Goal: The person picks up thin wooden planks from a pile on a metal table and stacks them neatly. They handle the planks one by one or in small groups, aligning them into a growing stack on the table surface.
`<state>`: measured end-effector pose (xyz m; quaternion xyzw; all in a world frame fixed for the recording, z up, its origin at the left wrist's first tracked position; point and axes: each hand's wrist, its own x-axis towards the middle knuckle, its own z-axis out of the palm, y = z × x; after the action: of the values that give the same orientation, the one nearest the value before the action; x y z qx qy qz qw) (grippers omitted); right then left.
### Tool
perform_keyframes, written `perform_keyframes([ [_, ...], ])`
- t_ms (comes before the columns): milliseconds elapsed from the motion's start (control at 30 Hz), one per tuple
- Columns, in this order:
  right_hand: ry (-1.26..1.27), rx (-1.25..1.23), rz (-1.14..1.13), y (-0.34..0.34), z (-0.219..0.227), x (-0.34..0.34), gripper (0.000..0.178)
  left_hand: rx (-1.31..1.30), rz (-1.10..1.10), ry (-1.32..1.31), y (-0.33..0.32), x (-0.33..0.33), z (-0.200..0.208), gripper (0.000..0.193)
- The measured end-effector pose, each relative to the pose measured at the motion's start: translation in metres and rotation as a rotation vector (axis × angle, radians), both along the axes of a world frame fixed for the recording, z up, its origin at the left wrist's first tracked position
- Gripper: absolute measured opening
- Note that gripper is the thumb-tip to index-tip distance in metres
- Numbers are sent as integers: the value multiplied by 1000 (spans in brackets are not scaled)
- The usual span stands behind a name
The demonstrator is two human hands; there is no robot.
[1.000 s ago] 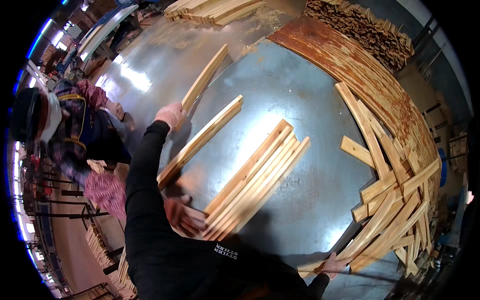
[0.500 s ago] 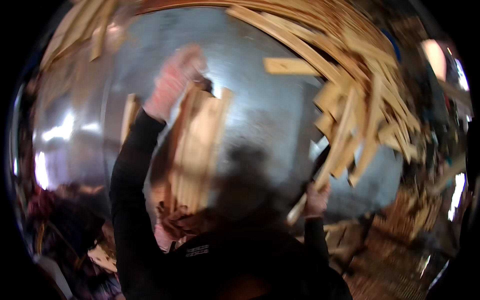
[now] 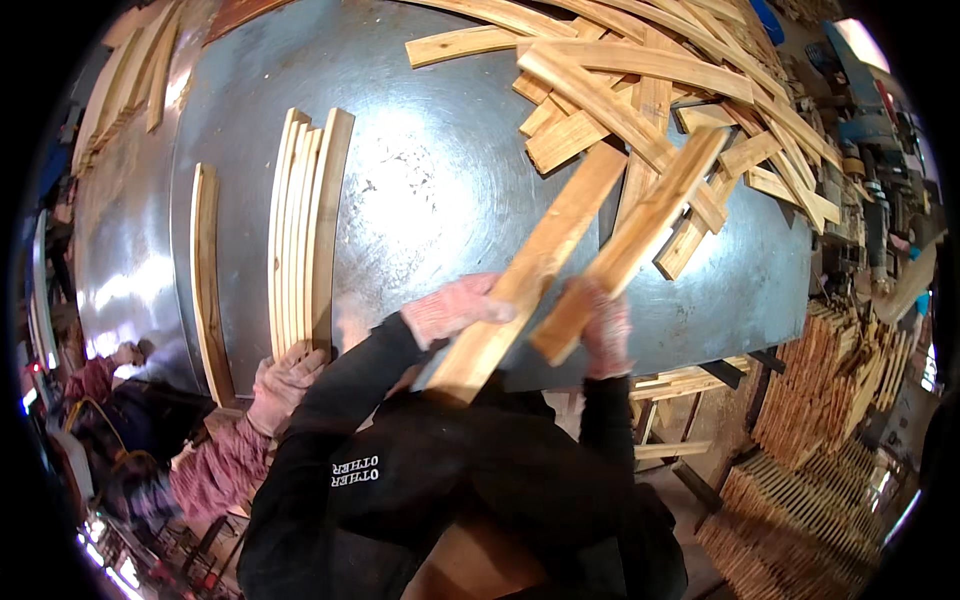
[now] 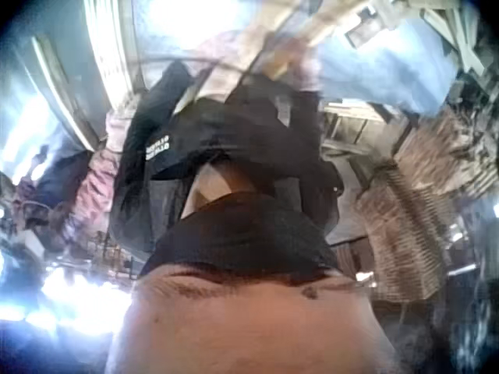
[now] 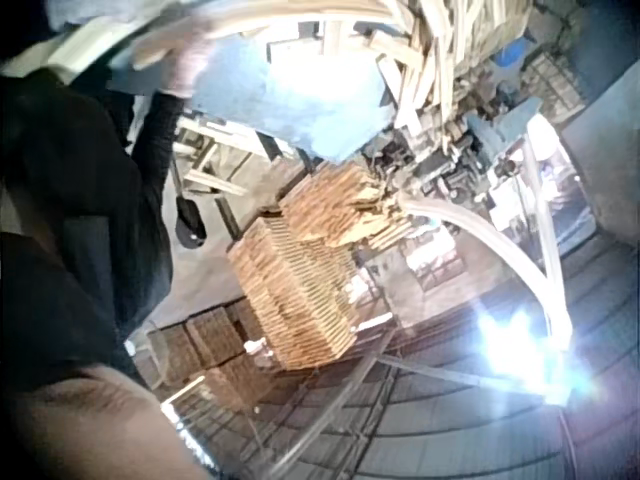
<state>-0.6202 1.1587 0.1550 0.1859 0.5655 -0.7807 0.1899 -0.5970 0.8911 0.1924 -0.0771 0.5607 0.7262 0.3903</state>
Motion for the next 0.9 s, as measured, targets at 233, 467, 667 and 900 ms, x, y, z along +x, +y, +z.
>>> perform_keyframes([
  [233,368,1638,212,92,49,-222,73,-176,707,-20,-38,66,16,50],
  [467,662,1555,846,86,31,-258,100,-559,894,17,-37,82,-35,43],
  [667,656,1441,882,45,25,-129,96,-572,1011,80,-65,112,-70,46],
  [900,-141,-224,1017,-71,54,-73,58,86,1228,-8,-85,96,-55,43],
])
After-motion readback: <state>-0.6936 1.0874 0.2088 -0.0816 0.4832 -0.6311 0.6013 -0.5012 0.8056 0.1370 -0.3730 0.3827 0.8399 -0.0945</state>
